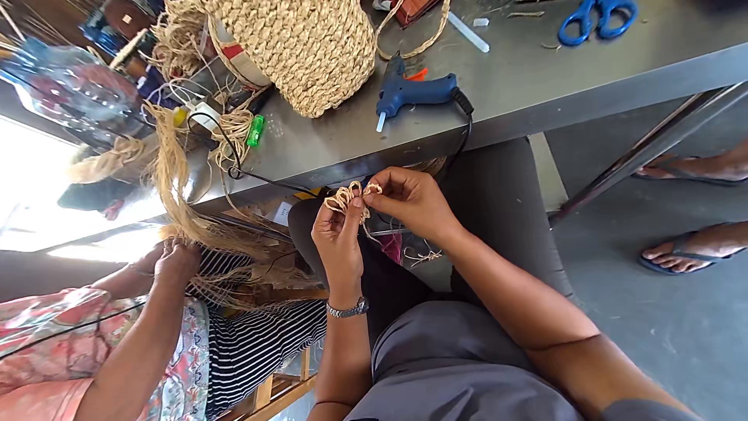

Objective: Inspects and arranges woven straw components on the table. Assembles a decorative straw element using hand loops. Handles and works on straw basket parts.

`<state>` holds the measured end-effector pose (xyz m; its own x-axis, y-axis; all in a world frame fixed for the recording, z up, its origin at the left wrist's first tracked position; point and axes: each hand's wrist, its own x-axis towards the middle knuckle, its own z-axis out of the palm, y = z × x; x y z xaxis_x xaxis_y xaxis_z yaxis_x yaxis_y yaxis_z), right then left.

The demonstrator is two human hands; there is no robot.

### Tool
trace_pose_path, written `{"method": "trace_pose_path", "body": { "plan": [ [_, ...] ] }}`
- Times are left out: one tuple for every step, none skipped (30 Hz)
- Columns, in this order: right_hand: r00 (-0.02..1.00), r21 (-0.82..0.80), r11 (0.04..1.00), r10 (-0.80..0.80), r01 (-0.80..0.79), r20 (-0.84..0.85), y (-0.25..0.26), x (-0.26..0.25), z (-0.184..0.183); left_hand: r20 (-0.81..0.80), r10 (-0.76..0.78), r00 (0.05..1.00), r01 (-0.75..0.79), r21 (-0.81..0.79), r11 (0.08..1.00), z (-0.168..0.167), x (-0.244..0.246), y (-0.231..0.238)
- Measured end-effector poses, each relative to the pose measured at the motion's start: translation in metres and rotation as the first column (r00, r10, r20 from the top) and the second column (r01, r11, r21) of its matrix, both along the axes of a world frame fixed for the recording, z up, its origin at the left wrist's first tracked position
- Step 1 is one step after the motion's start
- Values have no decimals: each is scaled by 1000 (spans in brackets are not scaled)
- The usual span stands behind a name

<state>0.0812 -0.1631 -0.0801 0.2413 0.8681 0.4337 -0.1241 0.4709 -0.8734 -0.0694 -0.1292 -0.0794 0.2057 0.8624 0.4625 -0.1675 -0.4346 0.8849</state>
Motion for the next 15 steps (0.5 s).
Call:
{"method": "trace_pose_path", "body": {
  "plan": [
    [1000, -6, 1000, -3, 3, -1, 0, 0, 1, -6, -18, 1000, 18, 8, 1000, 0, -1, 1],
    [1000, -14, 1000, -3, 3, -1, -1, 1, 1, -14, -39, 999, 39, 11, 999, 1, -3, 1],
    [1000, -20, 1000, 4, -4, -4, -1, 2, 2, -22, -59, 998, 59, 8, 998, 2, -5, 2],
    [1000, -24, 1000, 18, -18, -11, -2, 3, 3, -31, -77, 997, 78, 3, 997, 4, -7, 2],
    [999, -27, 999, 35, -36, -26, -2, 3, 3, -39, -91, 995, 91, 0, 996, 5, -8, 3],
    [998, -31, 998, 53, -54, -44, -2, 3, 3, -45, -100, 994, 100, -1, 995, 5, -9, 3],
    [995, -35, 997, 70, -73, -65, -3, 2, 3, -48, -105, 993, 105, 0, 994, 5, -10, 3],
    [993, -38, 995, 88, -91, -78, -3, 1, 3, -48, -108, 993, 108, 1, 994, 5, -10, 3],
    [991, -41, 993, 108, -112, -81, -5, 1, 2, -45, -112, 993, 112, 3, 994, 5, -9, 2],
    [988, -35, 991, 122, -126, -89, -4, 0, 3, -47, -119, 992, 120, 6, 993, 5, -9, 2],
    [987, -29, 991, 131, -134, -96, -3, 0, 3, -46, -124, 991, 124, 6, 992, 5, -8, 2],
    [987, -27, 991, 127, -131, -101, -2, -1, 3, -45, -125, 991, 125, 5, 992, 5, -8, 3],
    [987, -29, 992, 120, -124, -107, -2, -1, 3, -44, -130, 991, 130, 6, 991, 5, -9, 3],
    [987, -34, 992, 115, -120, -114, -1, -1, 2, -44, -140, 989, 141, 9, 990, 5, -9, 3],
    [987, -42, 992, 113, -118, -112, 0, 0, 2, -44, -160, 986, 160, 12, 987, 5, -10, 3]
  ]
}}
